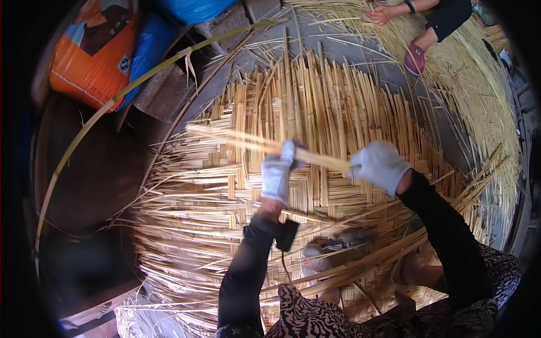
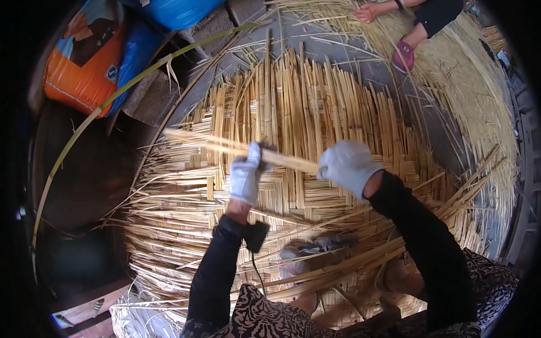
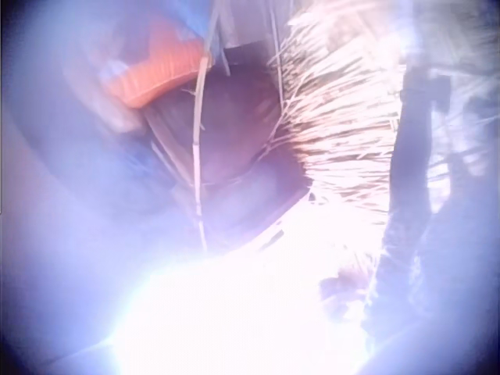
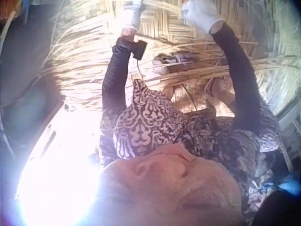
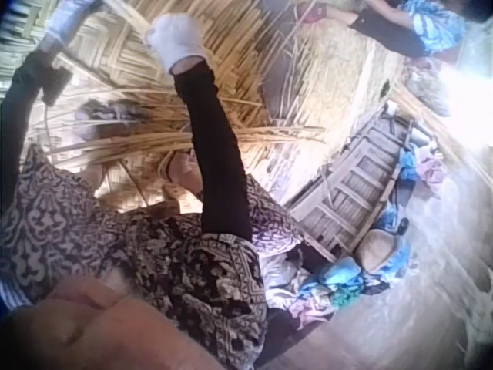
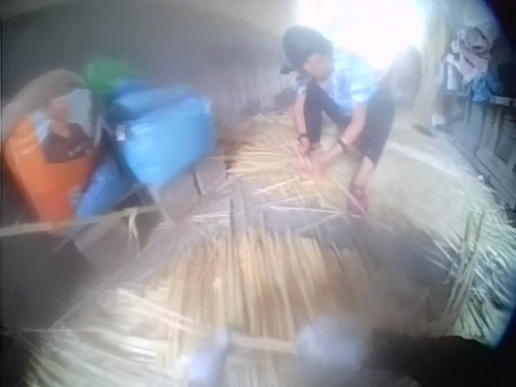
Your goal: The recorder weaves long strips of bamboo or similar plant fiber into a large mat on the floor.
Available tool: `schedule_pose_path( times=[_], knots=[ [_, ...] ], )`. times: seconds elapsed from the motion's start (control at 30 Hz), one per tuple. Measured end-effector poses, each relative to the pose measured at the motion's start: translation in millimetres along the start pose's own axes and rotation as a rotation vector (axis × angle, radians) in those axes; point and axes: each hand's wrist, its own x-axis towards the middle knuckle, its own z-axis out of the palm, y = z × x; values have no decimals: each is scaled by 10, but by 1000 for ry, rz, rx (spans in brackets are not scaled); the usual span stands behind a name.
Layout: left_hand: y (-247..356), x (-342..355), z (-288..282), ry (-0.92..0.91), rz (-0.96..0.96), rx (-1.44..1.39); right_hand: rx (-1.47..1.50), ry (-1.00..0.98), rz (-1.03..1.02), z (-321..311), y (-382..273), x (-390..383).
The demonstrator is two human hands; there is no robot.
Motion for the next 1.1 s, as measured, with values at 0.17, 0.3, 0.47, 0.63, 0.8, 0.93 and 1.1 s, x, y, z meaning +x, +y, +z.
schedule_pose_path(
  times=[0.17, 0.3, 0.47, 0.63, 0.8, 0.93, 1.1],
  knots=[
    [23, 743, -205, -208, -222, 162, 259, 742, 194, -66, 566, 56],
    [-205, 1266, -415, -394, 13, 883, 692, 929, 359, 209, 729, 148],
    [-220, 1148, -70, -209, -232, 1206, 1597, 654, 628, 529, 730, 117],
    [-449, 1350, -402, -134, 139, 1392, 1787, 523, 557, 438, 585, 199],
    [-520, 1318, -374, -83, -7, 767, 1698, 586, 495, 411, 562, 247],
    [-284, 1339, -407, -335, 261, 1286, 1748, 510, 427, 459, 521, 273],
    [-124, 976, 15, 203, 316, 1354, 1724, 600, 500, 515, 581, 280]
  ],
)
